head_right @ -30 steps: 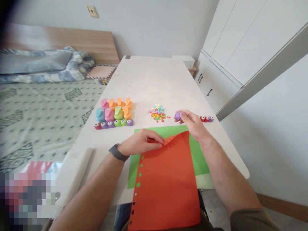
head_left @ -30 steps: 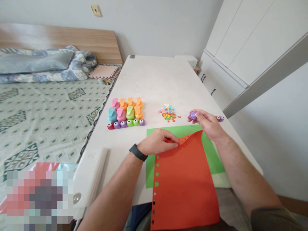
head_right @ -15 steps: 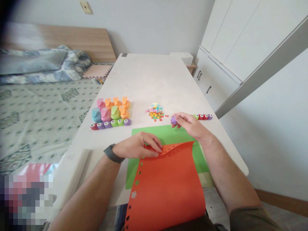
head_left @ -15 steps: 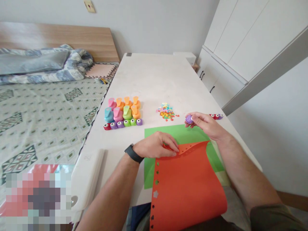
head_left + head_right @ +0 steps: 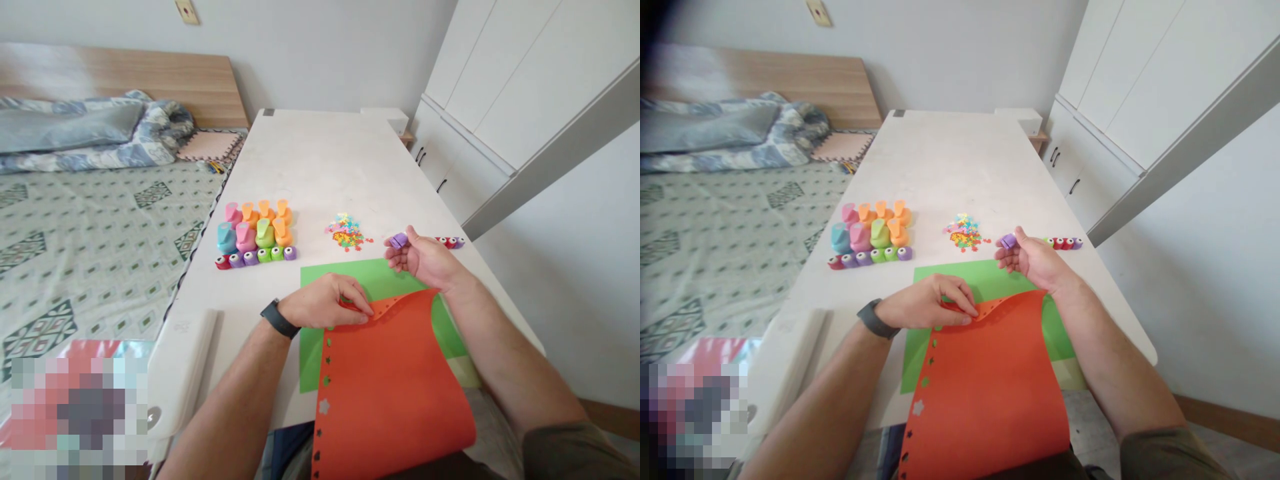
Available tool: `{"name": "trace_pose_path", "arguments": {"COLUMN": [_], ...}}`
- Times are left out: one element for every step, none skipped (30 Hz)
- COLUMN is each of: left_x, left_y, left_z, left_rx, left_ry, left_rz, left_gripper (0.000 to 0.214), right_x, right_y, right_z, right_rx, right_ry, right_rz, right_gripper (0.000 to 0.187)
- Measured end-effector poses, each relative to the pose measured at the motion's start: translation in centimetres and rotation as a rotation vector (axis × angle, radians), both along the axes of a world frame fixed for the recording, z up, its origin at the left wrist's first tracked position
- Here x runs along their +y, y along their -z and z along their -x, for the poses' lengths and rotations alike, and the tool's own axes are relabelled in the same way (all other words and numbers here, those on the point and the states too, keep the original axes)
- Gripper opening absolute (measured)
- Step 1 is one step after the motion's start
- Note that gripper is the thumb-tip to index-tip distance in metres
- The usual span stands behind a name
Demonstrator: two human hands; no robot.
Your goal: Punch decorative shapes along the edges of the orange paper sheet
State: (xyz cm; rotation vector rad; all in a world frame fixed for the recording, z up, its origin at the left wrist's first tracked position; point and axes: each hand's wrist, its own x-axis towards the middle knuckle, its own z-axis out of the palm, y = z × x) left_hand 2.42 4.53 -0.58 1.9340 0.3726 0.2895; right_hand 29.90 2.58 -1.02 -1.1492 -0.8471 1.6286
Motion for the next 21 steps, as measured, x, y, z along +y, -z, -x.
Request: {"name": "trace_pose_path", "arguments": {"left_x": [0.0,0.0,0.0,0.0,0.0,-0.1,-0.1,-0.1,0.0,0.0,0.0,0.0,0.0,0.0,0.0,0.0,0.0,0.0,0.0,0.0,0.0], "left_y": [0.0,0.0,0.0,0.0,0.1,0.1,0.1,0.1,0.1,0.2,0.2,0.2,0.2,0.3,0.3,0.3,0.2,0.2,0.1,0.1,0.0], "left_z": [0.0,0.0,0.0,0.0,-0.1,-0.1,-0.1,-0.1,0.0,0.0,0.0,0.0,0.0,0.0,0.0,0.0,0.0,0.0,0.0,0.0,0.0], "left_rx": [0.0,0.001,0.002,0.003,0.004,0.005,0.007,0.008,0.008,0.009,0.009,0.009,0.01,0.011,0.012,0.014,0.015,0.016,0.016,0.016,0.015], "left_ry": [-0.001,-0.002,-0.002,-0.004,-0.006,-0.007,-0.008,-0.009,-0.011,-0.012,-0.013,-0.015,-0.016,-0.016,-0.014,-0.012,-0.01,-0.008,-0.007,-0.006,-0.004], "left_rz": [-0.002,-0.003,-0.005,-0.006,-0.009,-0.01,-0.011,-0.012,-0.015,-0.017,-0.02,-0.023,-0.025,-0.026,-0.027,-0.027,-0.028,-0.028,-0.028,-0.027,-0.025], "left_gripper": [0.018,0.018,0.018,0.019,0.019,0.019,0.018,0.018,0.018,0.018,0.018,0.018,0.018,0.018,0.018,0.018,0.018,0.018,0.018,0.018,0.018], "right_x": [0.1,0.1,0.2,0.2,0.2,0.2,0.1,0.2,0.2,0.2,0.4,0.5,0.7,0.9,1.2,1.5,1.8,2.0,2.3,2.6,2.8], "right_y": [-0.1,-0.2,-0.4,-0.5,-0.6,-0.6,-0.6,-0.6,-0.6,-0.5,-0.4,-0.3,-0.2,-0.2,-0.2,-0.3,-0.4,-0.5,-0.7,-0.8,-0.8], "right_z": [0.0,0.1,0.1,0.1,0.1,0.2,0.2,0.2,0.2,0.2,0.2,0.3,0.4,0.4,0.5,0.7,0.8,1.0,1.2,1.5,1.8], "right_rx": [0.029,0.058,0.087,0.115,0.139,0.16,0.176,0.188,0.195,0.198,0.2,0.201,0.197,0.184,0.163,0.136,0.103,0.068,0.034,0.004,-0.026], "right_ry": [0.006,0.01,0.014,0.016,0.016,0.012,0.007,0.002,-0.003,-0.008,-0.014,-0.021,-0.029,-0.035,-0.04,-0.044,-0.046,-0.045,-0.047,-0.049,-0.053], "right_rz": [0.039,0.074,0.103,0.124,0.138,0.145,0.144,0.139,0.13,0.12,0.11,0.105,0.106,0.108,0.111,0.111,0.107,0.099,0.088,0.073,0.057], "right_gripper": [0.051,0.053,0.054,0.055,0.055,0.055,0.055,0.053,0.052,0.05,0.047,0.044,0.041,0.037,0.035,0.033,0.032,0.031,0.031,0.031,0.032]}}
